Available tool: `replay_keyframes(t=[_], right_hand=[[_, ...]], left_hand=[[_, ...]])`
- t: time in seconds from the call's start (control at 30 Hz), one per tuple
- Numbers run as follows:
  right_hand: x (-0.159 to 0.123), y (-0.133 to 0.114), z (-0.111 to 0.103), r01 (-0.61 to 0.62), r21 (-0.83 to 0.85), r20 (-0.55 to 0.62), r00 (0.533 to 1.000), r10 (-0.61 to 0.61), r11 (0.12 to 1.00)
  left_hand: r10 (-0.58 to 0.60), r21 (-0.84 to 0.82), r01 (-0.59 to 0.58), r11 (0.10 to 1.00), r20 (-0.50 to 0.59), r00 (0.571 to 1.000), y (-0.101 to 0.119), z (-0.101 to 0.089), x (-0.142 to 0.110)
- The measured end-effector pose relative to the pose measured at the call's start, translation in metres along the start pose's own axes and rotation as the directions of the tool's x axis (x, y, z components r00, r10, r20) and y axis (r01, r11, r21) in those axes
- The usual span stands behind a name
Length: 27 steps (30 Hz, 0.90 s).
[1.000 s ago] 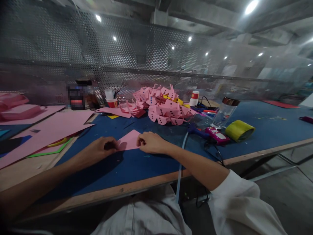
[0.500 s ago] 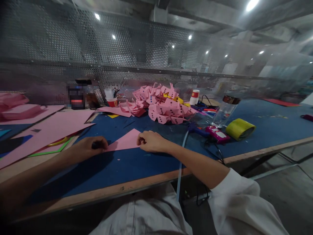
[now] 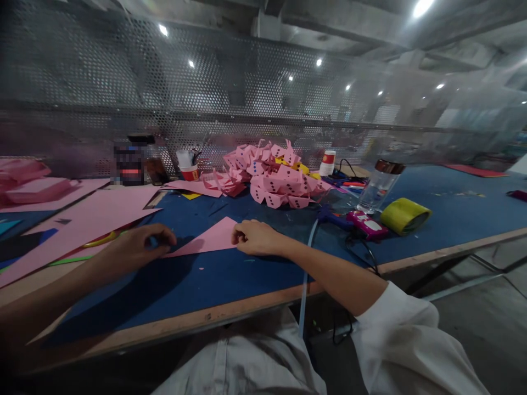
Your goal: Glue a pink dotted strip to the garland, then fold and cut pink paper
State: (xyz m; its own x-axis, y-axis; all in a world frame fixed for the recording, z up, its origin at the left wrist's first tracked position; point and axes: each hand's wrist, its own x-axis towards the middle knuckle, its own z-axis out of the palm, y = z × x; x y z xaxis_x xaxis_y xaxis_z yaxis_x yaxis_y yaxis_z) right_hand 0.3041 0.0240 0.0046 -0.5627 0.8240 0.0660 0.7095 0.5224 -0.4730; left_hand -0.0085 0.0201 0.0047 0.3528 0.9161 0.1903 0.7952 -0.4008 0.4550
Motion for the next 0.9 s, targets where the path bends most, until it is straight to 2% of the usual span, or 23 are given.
replay_keyframes(t=[0.13, 0.2, 0.33, 0.47, 0.57, 0.7, 0.9], right_hand=[[-0.001, 0.000, -0.001, 0.015, -0.009, 0.005, 1.000, -0.015, 1.000], [-0.002, 0.000, -0.002, 0.036, -0.008, 0.003, 0.999, -0.036, 0.999], [-0.003, 0.001, -0.001, 0.066, 0.008, -0.022, 0.998, -0.066, 0.998], [0.001, 0.006, 0.005, 0.092, 0.011, -0.062, 0.994, -0.091, 0.996], [0.004, 0.012, 0.008, 0.174, -0.034, -0.096, 0.980, -0.176, 0.984], [0.004, 0.014, 0.007, 0.272, -0.146, -0.077, 0.955, -0.285, 0.951], [0.002, 0.010, 0.003, 0.255, -0.170, -0.024, 0.964, -0.263, 0.952]], left_hand=[[0.189, -0.087, -0.182, 0.980, 0.080, 0.979, 0.035, 0.022, 0.014], [0.214, -0.075, -0.206, 0.976, 0.121, 0.969, 0.041, 0.032, 0.023], [0.220, -0.115, -0.204, 0.972, 0.151, 0.964, 0.034, 0.043, 0.029], [0.296, -0.066, -0.290, 0.955, 0.097, 0.950, 0.027, 0.045, 0.026], [0.347, -0.012, -0.347, 0.938, 0.081, 0.934, 0.027, 0.046, 0.023], [0.378, 0.029, -0.381, 0.924, 0.083, 0.922, 0.027, 0.045, 0.022], [0.364, 0.047, -0.370, 0.928, 0.110, 0.925, 0.028, 0.041, 0.020]])
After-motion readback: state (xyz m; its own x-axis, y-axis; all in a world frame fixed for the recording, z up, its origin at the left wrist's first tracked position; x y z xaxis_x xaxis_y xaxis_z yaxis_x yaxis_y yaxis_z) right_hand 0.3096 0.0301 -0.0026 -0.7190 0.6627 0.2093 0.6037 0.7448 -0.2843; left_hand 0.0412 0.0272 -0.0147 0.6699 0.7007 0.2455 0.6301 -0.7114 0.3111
